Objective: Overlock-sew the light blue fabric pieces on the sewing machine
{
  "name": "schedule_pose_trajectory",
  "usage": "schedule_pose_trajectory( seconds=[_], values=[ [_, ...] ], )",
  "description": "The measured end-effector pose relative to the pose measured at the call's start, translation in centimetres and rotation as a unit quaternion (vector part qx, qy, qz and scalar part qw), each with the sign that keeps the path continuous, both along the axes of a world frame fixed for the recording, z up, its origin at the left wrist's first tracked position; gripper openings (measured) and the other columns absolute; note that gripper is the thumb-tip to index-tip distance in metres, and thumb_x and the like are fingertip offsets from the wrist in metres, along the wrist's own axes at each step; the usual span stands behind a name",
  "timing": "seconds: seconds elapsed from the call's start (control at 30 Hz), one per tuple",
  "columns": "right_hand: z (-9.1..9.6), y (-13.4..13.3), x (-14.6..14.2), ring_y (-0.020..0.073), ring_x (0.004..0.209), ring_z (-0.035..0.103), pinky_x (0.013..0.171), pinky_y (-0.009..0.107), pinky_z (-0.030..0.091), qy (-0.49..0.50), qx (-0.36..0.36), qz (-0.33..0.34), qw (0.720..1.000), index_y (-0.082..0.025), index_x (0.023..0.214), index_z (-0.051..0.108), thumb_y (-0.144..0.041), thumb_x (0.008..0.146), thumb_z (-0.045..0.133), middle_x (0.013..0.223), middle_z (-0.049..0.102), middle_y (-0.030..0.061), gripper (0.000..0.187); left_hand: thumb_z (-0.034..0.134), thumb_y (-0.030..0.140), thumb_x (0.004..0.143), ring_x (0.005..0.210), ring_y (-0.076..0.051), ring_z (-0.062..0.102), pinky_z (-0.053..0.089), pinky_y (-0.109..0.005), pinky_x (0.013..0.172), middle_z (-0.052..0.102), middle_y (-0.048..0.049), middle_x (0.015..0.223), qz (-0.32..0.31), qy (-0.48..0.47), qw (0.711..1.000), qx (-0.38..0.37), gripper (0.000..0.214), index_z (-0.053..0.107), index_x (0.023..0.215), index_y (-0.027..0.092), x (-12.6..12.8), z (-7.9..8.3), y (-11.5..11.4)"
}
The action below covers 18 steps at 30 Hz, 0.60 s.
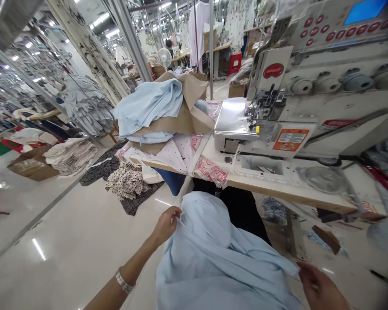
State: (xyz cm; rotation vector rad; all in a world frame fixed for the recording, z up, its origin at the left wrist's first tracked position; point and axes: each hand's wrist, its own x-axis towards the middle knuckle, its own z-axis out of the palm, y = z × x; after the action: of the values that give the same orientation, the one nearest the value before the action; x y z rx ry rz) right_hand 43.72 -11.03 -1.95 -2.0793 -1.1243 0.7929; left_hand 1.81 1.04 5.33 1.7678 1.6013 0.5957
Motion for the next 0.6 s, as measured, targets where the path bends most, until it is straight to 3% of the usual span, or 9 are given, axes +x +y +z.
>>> schedule_pose_trajectory(
  seconds=[0.07, 0.13, 0.2, 0.27, 0.33, 0.43, 0.53, 0.6],
  values=[
    [1.1, 4.5, -2.7, 0.0345, 0.084, 0.066, 0.083, 0.053, 0.049, -0.011, 0.041, 0.067, 0.997, -0.022, 0.089, 0.066, -0.055, 0.069, 0.053, 0.096, 0.066, 0.0151, 0.041, 0.042, 0.006, 0.070, 0.097, -0.021, 0.058, 0.047, -0.035, 0.086, 0.061, -0.0078, 0.103, -0.003, 0.003, 0.999, 0.034, 0.038, 0.055, 0.102, 0.018, 1.1, -0.1, 1.8],
    [2.0, 9.6, -5.9, 0.0276, 0.090, 0.064, 0.088, 0.045, 0.049, 0.009, 0.081, 0.166, 0.983, -0.022, 0.104, 0.066, -0.054, 0.077, 0.054, 0.106, 0.065, 0.0118, 0.044, 0.049, 0.009, 0.070, 0.108, -0.023, 0.054, 0.046, -0.038, 0.092, 0.058, -0.0090, 0.113, -0.023, 0.012, 0.997, 0.066, 0.041, 0.055, 0.109, 0.019, 2.5, 0.3, 3.8],
    [2.8, 14.2, -9.0, 0.0220, 0.086, 0.063, 0.086, 0.040, 0.050, 0.030, 0.115, 0.251, 0.961, -0.020, 0.101, 0.066, -0.050, 0.076, 0.058, 0.106, 0.065, 0.0108, 0.039, 0.058, 0.011, 0.066, 0.110, -0.026, 0.053, 0.044, -0.041, 0.097, 0.058, -0.0088, 0.112, -0.052, 0.028, 0.994, 0.093, 0.041, 0.059, 0.106, 0.019, 3.9, 0.8, 5.6],
    [4.0, 17.1, -11.5, 0.0192, 0.081, 0.062, 0.082, 0.039, 0.049, 0.035, 0.137, 0.306, 0.941, -0.018, 0.082, 0.063, -0.048, 0.075, 0.064, 0.087, 0.065, 0.0060, 0.030, 0.060, 0.009, 0.064, 0.105, -0.027, 0.054, 0.042, -0.043, 0.098, 0.060, -0.0087, 0.104, -0.067, 0.047, 0.990, 0.117, 0.032, 0.062, 0.094, 0.018, 4.9, 1.4, 6.8],
    [6.0, 17.6, -12.9, 0.0180, 0.075, 0.059, 0.074, 0.035, 0.048, 0.033, 0.160, 0.321, 0.933, -0.019, 0.071, 0.056, -0.048, 0.079, 0.060, 0.077, 0.062, 0.0033, 0.031, 0.055, 0.008, 0.070, 0.098, -0.027, 0.057, 0.043, -0.044, 0.094, 0.061, -0.0092, 0.095, -0.064, 0.059, 0.986, 0.141, 0.019, 0.061, 0.086, 0.017, 5.4, 1.9, 7.2],
    [10.2, 14.8, -13.4, 0.0146, 0.058, 0.051, 0.052, 0.026, 0.039, 0.032, 0.187, 0.309, 0.932, -0.022, 0.074, 0.051, -0.049, 0.092, 0.042, 0.068, 0.055, -0.0004, 0.034, 0.044, 0.013, 0.085, 0.091, -0.022, 0.059, 0.045, -0.037, 0.088, 0.061, -0.0085, 0.090, -0.057, 0.051, 0.982, 0.172, 0.015, 0.058, 0.088, 0.017, 5.9, 2.7, 6.6],
    [14.9, 12.0, -13.1, 0.0117, 0.052, 0.043, 0.050, 0.024, 0.033, 0.030, 0.218, 0.303, 0.927, -0.023, 0.079, 0.048, -0.048, 0.097, 0.039, 0.061, 0.043, -0.0051, 0.032, 0.040, 0.026, 0.094, 0.071, -0.015, 0.056, 0.046, -0.027, 0.068, 0.060, -0.0031, 0.079, -0.067, 0.030, 0.982, 0.176, 0.017, 0.055, 0.092, 0.018, 6.3, 3.5, 5.3],
    [17.7, 12.0, -13.1, 0.0107, 0.053, 0.044, 0.055, 0.023, 0.034, -0.001, 0.263, 0.307, 0.915, -0.023, 0.082, 0.048, -0.045, 0.097, 0.042, 0.062, 0.046, -0.0056, 0.027, 0.047, 0.036, 0.093, 0.058, -0.013, 0.049, 0.042, -0.024, 0.057, 0.055, 0.0006, 0.068, -0.076, 0.028, 0.981, 0.178, 0.021, 0.055, 0.088, 0.018, 6.1, 4.3, 4.7]
  ],
)
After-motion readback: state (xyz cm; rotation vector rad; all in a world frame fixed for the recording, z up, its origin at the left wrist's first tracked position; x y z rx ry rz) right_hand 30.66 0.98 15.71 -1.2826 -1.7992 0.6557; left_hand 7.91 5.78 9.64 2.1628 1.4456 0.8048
